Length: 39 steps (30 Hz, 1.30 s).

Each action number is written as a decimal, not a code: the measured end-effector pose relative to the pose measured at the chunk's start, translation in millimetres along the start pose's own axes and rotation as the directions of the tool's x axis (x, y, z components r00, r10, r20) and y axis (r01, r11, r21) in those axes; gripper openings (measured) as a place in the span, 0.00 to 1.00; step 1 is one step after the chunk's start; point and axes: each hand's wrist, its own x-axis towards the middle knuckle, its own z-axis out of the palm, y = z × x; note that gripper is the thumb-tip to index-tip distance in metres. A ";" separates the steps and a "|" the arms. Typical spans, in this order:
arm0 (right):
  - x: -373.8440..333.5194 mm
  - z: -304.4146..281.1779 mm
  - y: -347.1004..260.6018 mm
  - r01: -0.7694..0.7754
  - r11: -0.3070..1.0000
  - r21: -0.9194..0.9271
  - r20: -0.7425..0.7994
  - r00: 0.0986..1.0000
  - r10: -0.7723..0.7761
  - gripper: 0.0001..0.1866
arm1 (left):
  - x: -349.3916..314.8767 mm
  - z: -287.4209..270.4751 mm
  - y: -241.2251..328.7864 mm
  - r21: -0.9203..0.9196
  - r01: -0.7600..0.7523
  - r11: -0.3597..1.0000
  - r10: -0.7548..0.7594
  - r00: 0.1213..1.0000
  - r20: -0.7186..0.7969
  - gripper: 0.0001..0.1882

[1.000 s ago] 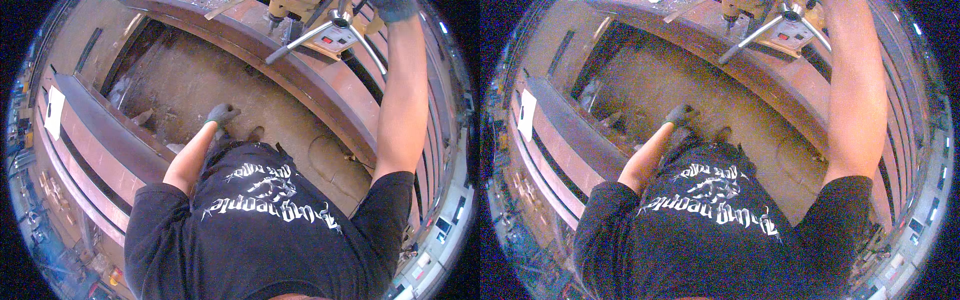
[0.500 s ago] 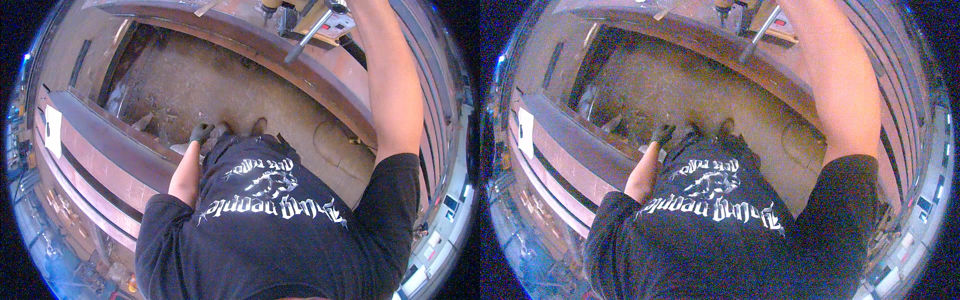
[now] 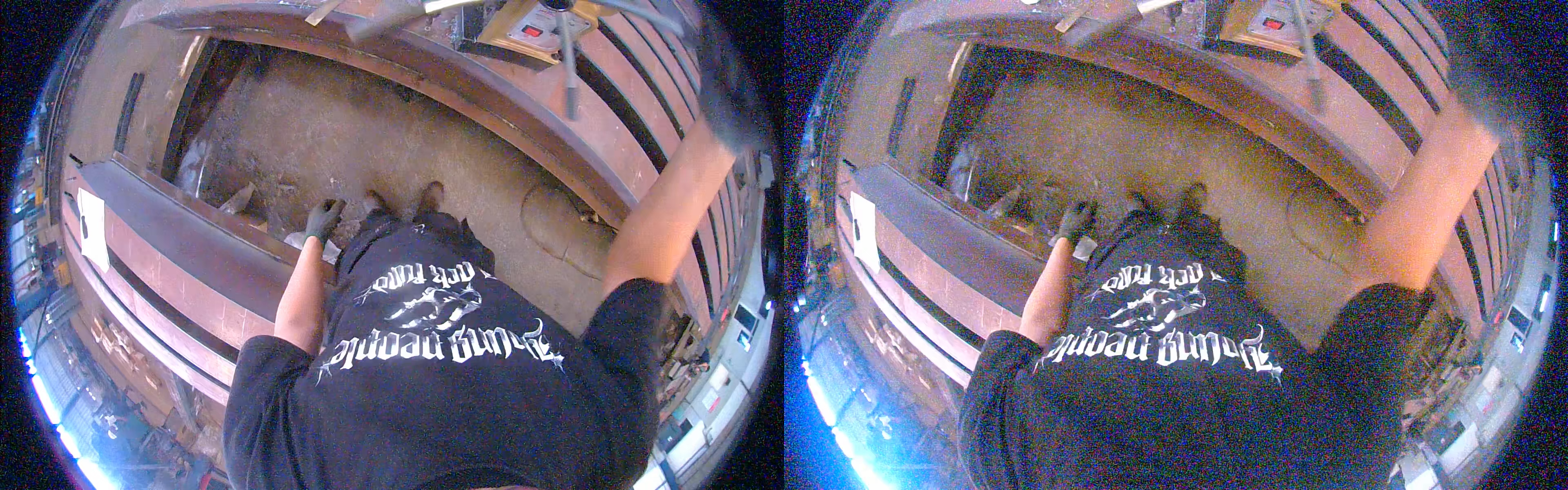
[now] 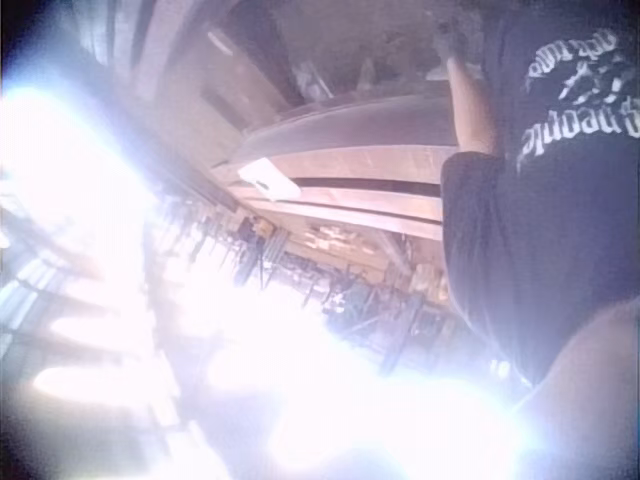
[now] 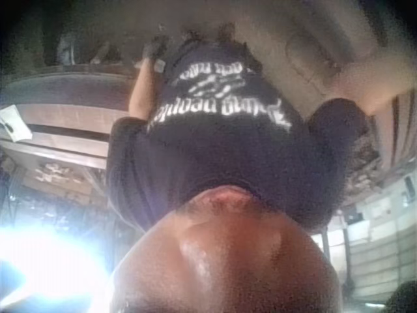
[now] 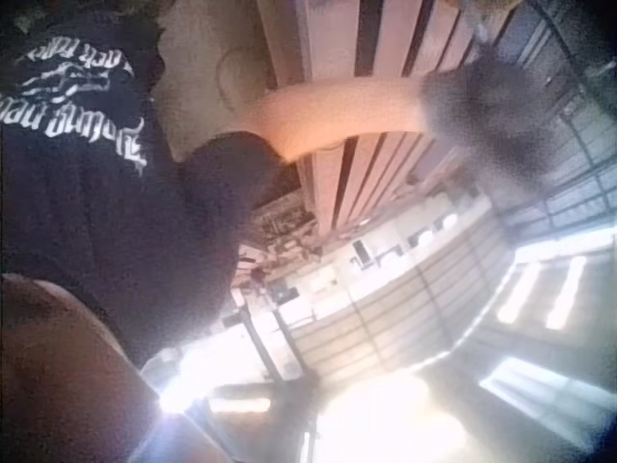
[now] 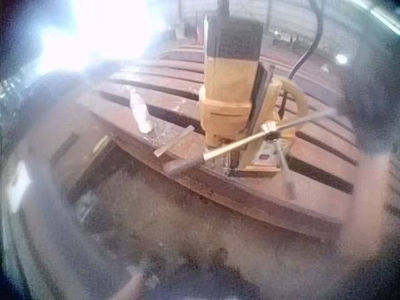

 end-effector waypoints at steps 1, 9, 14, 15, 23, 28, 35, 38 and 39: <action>-11.1 -44.0 28.7 -0.041 0.969 0.244 -0.025 0.999 0.048 0.20 | 0.5 -3.6 -1.6 0.010 -0.002 1.000 0.002 1.000 -0.008 0.32; -127.9 -40.9 124.3 -0.295 0.936 0.194 -0.456 0.817 0.352 0.20 | -26.5 -5.1 -34.7 0.015 -0.004 1.000 0.006 0.993 -0.115 0.30; -53.8 -61.7 58.1 -0.152 0.470 0.869 -0.069 0.905 0.420 0.17 | -30.5 -13.6 5.6 -0.028 -0.087 0.996 0.080 0.980 -0.183 0.28; -52.0 -58.0 56.8 -0.152 0.524 0.838 -0.087 0.911 0.403 0.16 | -19.6 -12.3 19.7 -0.008 -0.121 0.993 0.117 0.972 -0.206 0.28; -152.7 39.7 207.5 -0.320 0.736 -0.597 -0.081 0.937 0.341 0.29 | -4.8 -25.9 212.2 -0.250 -0.504 0.827 0.441 0.857 -0.267 0.22; -149.2 53.5 207.7 -0.335 0.602 -0.725 -0.081 0.909 0.409 0.34 | -46.1 -74.6 273.7 -0.220 -0.635 0.741 0.533 0.754 -0.384 0.18; -118.6 35.1 194.3 -0.361 0.583 -0.728 0.045 0.824 0.565 0.37 | -73.9 -188.6 389.2 0.167 -0.883 0.438 0.730 0.241 -0.640 0.15; -135.8 49.6 183.4 -0.443 0.700 -0.560 0.033 0.833 0.553 0.34 | -91.3 -218.9 455.7 0.646 -0.721 0.251 0.861 -0.139 -0.490 0.18; -138.3 61.8 177.1 -0.468 0.770 -0.434 0.044 0.842 0.537 0.33 | -113.3 -228.0 472.1 0.636 -0.743 0.207 0.871 -0.156 -0.466 0.20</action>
